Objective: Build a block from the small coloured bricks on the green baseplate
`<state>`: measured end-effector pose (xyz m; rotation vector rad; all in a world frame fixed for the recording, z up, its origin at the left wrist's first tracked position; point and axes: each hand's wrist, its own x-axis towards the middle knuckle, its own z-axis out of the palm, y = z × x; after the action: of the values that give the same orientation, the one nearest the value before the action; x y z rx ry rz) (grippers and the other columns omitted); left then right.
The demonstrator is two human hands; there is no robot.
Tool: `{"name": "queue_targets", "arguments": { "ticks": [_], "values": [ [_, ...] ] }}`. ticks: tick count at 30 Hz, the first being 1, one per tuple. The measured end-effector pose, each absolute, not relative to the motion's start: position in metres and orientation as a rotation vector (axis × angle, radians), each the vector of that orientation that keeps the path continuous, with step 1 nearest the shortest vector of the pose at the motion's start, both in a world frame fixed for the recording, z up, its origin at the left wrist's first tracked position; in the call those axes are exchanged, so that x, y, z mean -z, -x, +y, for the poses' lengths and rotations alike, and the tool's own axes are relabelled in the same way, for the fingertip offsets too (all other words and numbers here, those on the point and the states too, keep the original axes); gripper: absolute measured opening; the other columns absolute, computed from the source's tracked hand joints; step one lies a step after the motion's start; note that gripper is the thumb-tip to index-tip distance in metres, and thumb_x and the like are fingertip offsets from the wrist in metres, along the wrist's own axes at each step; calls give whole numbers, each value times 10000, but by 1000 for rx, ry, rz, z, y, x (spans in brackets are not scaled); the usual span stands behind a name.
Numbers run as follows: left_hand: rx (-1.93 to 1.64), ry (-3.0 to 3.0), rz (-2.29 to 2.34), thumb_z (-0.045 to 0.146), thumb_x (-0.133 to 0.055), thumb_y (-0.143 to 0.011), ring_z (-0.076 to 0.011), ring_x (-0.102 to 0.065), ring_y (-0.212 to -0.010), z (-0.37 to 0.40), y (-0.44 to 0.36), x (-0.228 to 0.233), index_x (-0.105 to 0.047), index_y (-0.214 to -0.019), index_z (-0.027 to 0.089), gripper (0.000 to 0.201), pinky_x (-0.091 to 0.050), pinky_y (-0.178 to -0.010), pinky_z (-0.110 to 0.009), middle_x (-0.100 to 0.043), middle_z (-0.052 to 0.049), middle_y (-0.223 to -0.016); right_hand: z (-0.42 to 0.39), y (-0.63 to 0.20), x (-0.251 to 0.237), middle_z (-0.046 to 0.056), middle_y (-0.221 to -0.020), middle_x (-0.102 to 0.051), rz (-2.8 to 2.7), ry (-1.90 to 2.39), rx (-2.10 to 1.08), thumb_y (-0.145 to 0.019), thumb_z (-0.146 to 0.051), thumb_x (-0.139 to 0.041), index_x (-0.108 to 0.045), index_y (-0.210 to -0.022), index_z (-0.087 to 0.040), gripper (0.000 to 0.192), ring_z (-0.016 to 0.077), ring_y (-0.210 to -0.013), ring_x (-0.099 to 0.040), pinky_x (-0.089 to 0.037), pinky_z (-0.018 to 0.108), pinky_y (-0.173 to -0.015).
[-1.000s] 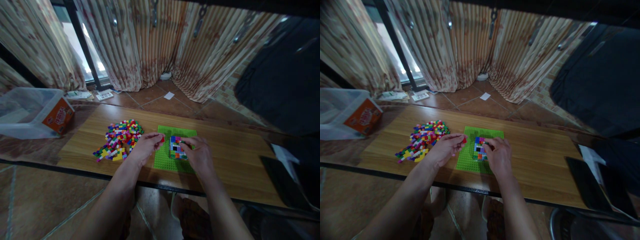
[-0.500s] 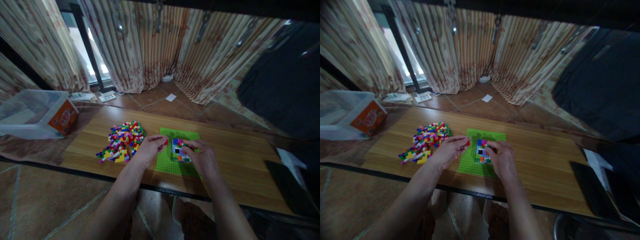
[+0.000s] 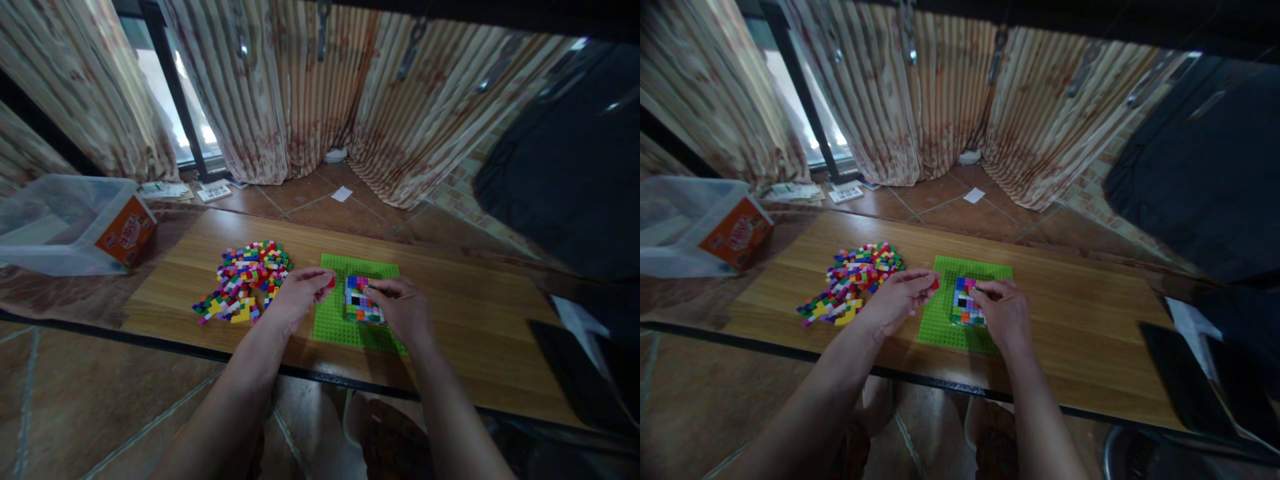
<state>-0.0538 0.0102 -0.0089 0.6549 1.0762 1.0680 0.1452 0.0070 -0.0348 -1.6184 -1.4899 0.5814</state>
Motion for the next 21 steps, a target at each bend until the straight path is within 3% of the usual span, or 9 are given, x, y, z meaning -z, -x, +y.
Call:
{"name": "queue_targets", "arguments": {
  "ticks": [8, 14, 21],
  "values": [
    [-1069, -656, 1067, 266, -816, -667, -72, -549, -595, 10, 56, 8, -738, -738, 122, 179, -393, -575, -197, -637, -14, -660, 6, -146, 34, 72, -837, -691, -1503, 1704, -467, -674, -456, -745, -780, -803, -215, 276, 206, -705, -615, -485, 363, -672],
    [-1061, -695, 1097, 280, -791, -698, -66, -554, -583, 10, 54, 10, -727, -749, 123, 177, -380, -537, -177, -636, -9, -653, 8, -150, 35, 72, -787, -721, -1363, 1695, -610, -684, -516, -719, -768, -843, -179, 376, 190, -655, -600, -475, 336, -630],
    [-1067, -678, 1136, 282, -784, -701, -98, -626, -581, 9, 49, 11, -688, -752, 132, 185, -463, -553, -203, -652, 1, -671, 12, -146, 34, 57, -720, -700, -1347, 1699, -587, -673, -444, -694, -724, -742, -178, 277, 177, -626, -582, -457, 325, -628]
  ]
}}
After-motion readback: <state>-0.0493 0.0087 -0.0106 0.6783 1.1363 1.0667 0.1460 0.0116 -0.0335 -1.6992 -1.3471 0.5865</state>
